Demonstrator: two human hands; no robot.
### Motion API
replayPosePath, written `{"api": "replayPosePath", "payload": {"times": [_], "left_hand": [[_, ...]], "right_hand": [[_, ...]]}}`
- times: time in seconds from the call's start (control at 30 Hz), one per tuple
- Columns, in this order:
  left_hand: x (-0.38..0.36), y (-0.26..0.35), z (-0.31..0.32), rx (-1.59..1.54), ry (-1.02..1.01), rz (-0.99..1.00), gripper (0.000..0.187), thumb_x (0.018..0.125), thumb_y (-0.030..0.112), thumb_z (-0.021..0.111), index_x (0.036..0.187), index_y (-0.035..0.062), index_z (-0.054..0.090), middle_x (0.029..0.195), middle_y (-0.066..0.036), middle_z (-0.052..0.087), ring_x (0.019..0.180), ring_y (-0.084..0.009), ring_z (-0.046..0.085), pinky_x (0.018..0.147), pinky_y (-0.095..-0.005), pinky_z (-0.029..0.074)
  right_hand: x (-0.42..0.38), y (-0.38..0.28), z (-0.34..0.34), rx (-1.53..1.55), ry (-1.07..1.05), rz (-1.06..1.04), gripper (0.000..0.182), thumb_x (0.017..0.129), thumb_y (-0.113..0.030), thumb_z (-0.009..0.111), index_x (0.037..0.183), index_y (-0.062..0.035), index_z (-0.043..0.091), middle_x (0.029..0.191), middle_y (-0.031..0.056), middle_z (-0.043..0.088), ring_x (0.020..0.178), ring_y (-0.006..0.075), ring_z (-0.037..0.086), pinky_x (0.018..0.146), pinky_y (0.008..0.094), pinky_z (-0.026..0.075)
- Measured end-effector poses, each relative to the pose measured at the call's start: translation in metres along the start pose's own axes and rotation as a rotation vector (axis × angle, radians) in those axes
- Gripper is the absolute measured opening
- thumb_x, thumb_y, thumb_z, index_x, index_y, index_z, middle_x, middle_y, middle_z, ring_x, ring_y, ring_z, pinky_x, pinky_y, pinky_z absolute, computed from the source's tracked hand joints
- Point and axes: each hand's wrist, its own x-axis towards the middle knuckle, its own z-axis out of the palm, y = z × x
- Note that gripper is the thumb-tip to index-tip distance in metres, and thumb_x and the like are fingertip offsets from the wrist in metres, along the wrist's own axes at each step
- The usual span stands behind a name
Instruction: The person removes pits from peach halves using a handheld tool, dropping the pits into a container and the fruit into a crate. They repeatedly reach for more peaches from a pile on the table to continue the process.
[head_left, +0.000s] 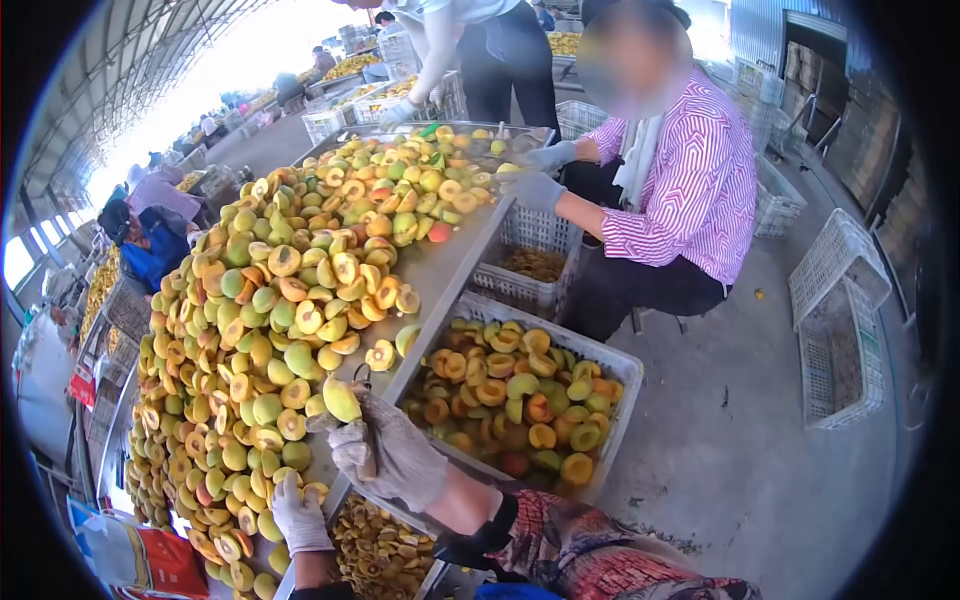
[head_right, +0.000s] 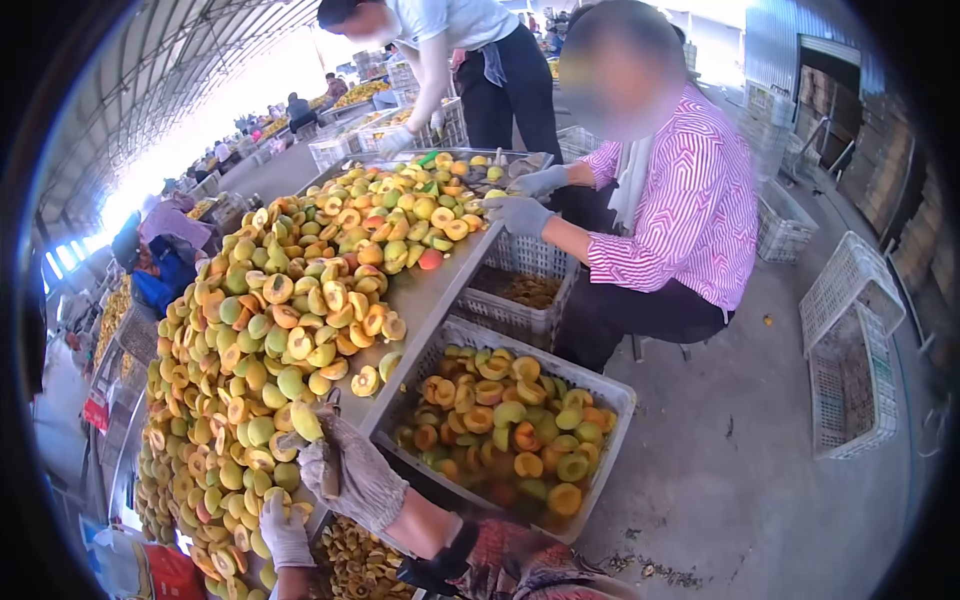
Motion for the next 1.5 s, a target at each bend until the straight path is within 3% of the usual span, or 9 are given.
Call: {"api": "replayPosePath", "payload": {"times": [0.2,0.4,0.87,1.1,1.2,1.3,1.5], "left_hand": [[-0.001,-0.006,0.002,-0.014,-0.026,-0.016,0.044,0.075,0.016,0.069,0.116,0.0033,0.057,0.105,-0.018,0.060,0.099,-0.0378,0.055,0.087,-0.0461,0.044],[-0.002,-0.002,-0.002,-0.017,-0.015,-0.022,0.042,0.076,0.014,0.068,0.115,0.0028,0.058,0.105,-0.017,0.061,0.099,-0.0376,0.056,0.086,-0.0451,0.045],[-0.001,-0.005,0.002,-0.003,-0.008,0.023,0.042,0.078,0.015,0.067,0.117,0.0037,0.057,0.105,-0.019,0.060,0.099,-0.0381,0.056,0.087,-0.0463,0.045],[-0.001,-0.003,0.001,0.010,-0.006,0.040,0.040,0.078,0.016,0.067,0.115,0.0045,0.058,0.105,-0.018,0.061,0.099,-0.0373,0.056,0.087,-0.0458,0.045],[0.000,0.000,-0.002,0.004,-0.021,0.036,0.038,0.078,0.015,0.066,0.114,0.0045,0.058,0.104,-0.017,0.060,0.098,-0.0371,0.056,0.086,-0.0458,0.045],[0.000,0.000,-0.002,-0.005,-0.013,0.040,0.036,0.078,0.015,0.066,0.112,0.0046,0.058,0.102,-0.017,0.060,0.097,-0.0371,0.055,0.085,-0.0456,0.045],[0.002,0.008,-0.008,-0.007,-0.019,0.019,0.029,0.077,0.013,0.065,0.104,0.0039,0.060,0.097,-0.016,0.061,0.094,-0.0371,0.055,0.082,-0.0457,0.045]], "right_hand": [[0.002,0.002,-0.001,0.013,0.016,-0.029,0.024,0.100,-0.028,0.046,0.100,-0.0061,0.054,0.072,0.0088,0.062,0.052,0.0143,0.061,0.047,0.0249,0.055],[-0.001,0.001,0.003,-0.038,0.049,-0.013,0.024,0.100,-0.030,0.048,0.100,-0.0072,0.057,0.071,0.0044,0.057,0.054,0.0122,0.056,0.049,0.0245,0.049],[0.002,-0.001,-0.005,-0.009,0.009,-0.008,0.025,0.100,-0.029,0.046,0.098,-0.0066,0.057,0.072,0.0069,0.059,0.056,0.0140,0.056,0.050,0.0256,0.049],[-0.002,0.000,0.010,-0.105,0.118,-0.112,0.022,0.101,-0.026,0.046,0.099,-0.0056,0.054,0.070,0.0036,0.058,0.052,0.0112,0.056,0.048,0.0215,0.049],[-0.001,0.000,0.001,-0.122,0.102,-0.096,0.021,0.100,-0.026,0.048,0.099,-0.0053,0.055,0.069,0.0035,0.058,0.052,0.0113,0.056,0.048,0.0217,0.049],[0.000,-0.004,-0.005,-0.066,0.079,-0.044,0.023,0.100,-0.028,0.049,0.104,-0.0067,0.057,0.069,0.0069,0.058,0.058,0.0167,0.058,0.054,0.0260,0.052],[0.004,-0.009,-0.015,-0.123,0.052,-0.052,0.023,0.098,-0.028,0.052,0.104,-0.0061,0.057,0.068,0.0050,0.057,0.058,0.0161,0.057,0.055,0.0255,0.052]]}}
